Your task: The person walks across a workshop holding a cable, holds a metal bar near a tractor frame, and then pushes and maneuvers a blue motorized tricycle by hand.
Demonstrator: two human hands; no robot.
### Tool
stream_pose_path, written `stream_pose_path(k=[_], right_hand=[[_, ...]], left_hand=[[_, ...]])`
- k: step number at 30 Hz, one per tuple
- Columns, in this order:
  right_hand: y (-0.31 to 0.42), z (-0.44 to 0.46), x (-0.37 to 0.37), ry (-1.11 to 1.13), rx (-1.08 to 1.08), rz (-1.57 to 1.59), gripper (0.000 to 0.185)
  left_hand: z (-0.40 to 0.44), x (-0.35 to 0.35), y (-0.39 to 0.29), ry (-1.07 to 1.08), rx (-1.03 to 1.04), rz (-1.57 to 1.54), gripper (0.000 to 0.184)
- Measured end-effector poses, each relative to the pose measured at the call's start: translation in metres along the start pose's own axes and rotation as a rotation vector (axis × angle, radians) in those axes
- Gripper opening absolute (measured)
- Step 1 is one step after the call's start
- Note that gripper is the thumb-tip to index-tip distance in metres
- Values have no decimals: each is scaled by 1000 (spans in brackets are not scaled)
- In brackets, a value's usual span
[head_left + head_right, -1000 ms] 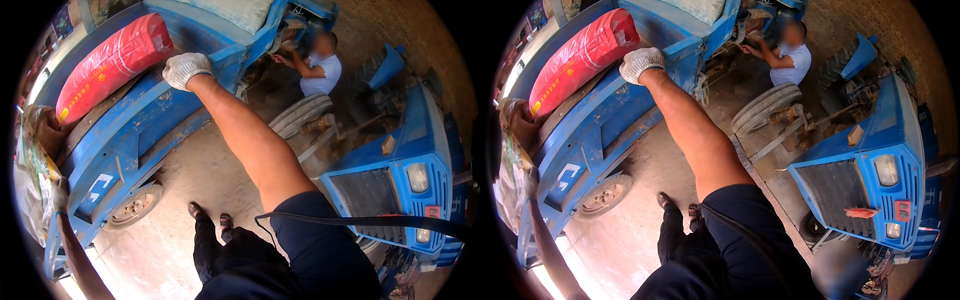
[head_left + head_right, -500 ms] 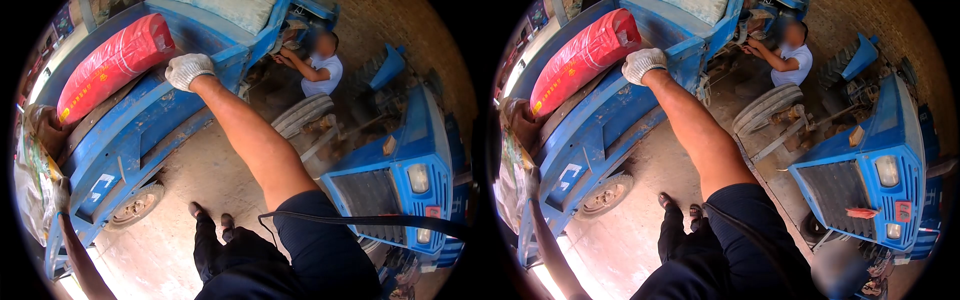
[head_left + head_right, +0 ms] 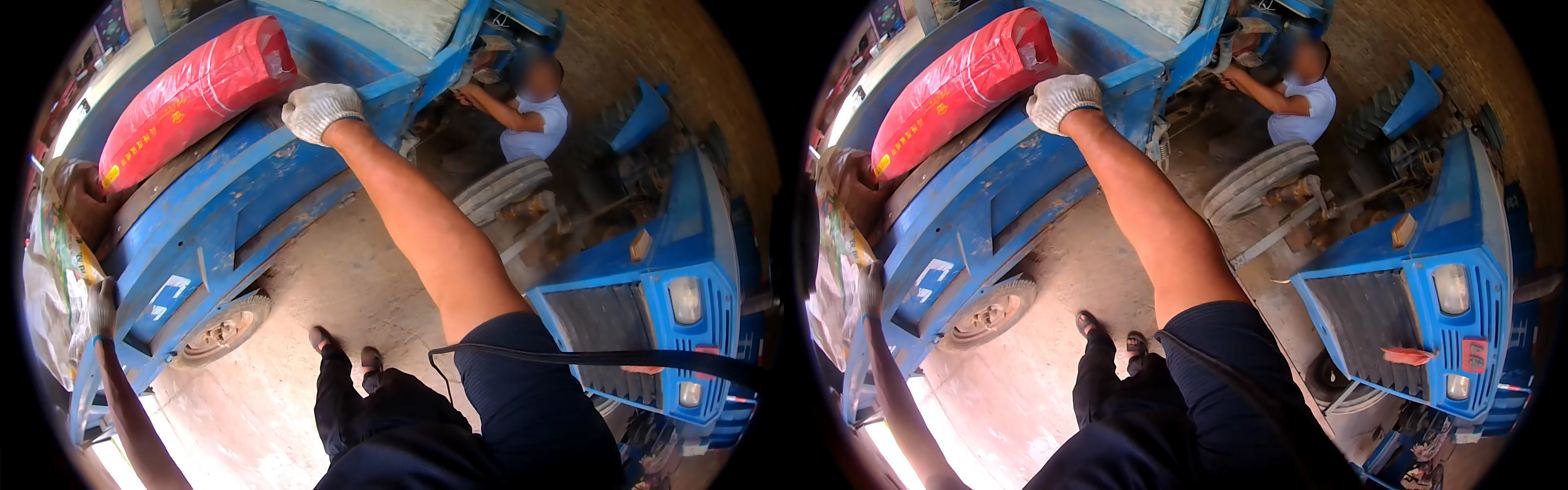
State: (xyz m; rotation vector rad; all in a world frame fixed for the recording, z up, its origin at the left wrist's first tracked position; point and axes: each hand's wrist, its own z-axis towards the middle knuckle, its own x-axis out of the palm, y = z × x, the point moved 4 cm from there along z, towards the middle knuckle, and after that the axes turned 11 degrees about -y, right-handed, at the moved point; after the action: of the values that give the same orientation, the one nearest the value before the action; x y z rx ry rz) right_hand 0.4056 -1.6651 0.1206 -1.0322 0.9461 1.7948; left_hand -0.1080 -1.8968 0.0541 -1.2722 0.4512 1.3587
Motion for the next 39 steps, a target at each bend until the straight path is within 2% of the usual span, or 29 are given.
stream_pose_path(k=[5,8,11,12,15,16,19,23,25,27,29,31,33,34,35,37,39], right_hand=[[0,0,-1,14,-1,-11,40],[1,0,1,14,-7,-8,40],[1,0,1,7,-4,-10,41],[1,1,1,21,-4,-6,41],[3,0,-4,46,1,8,41],[4,-1,-6,45,-1,-6,41],[6,-1,-7,55,15,0,40],[4,-1,-4,15,5,-13,40],[8,3,-3,67,-9,-5,40],[7,0,-5,42,16,-20,40],[3,0,-4,49,6,-31,40],[7,0,-5,32,-6,-11,40],[7,-1,-8,56,19,-7,39],[7,-1,-7,38,11,-14,39],[4,0,-5,40,12,-13,39],[4,-1,-3,15,2,7,40],[4,-1,-2,17,11,12,40]], left_hand=[[1,-3,-9,81,-95,37,39],[-1,-3,-10,11,123,81,41],[-1,-5,-11,39,-19,62,35],[2,-2,-2,88,15,93,30],[2,8,17,62,41,48,31],[-6,1,-3,-32,114,120,31],[-10,-11,-38,101,31,237,33],[-12,-11,-45,100,13,183,34],[-13,-12,-43,24,208,242,32],[-11,-11,-45,22,210,238,31],[-8,-6,-38,152,15,172,29],[-11,-11,-36,131,-2,153,26],[-13,-9,-39,13,292,340,25],[-12,-10,-40,55,169,228,24],[-11,-8,-39,57,168,229,24],[-16,-10,-44,-52,364,336,23],[-16,-11,-46,-31,323,319,23]])
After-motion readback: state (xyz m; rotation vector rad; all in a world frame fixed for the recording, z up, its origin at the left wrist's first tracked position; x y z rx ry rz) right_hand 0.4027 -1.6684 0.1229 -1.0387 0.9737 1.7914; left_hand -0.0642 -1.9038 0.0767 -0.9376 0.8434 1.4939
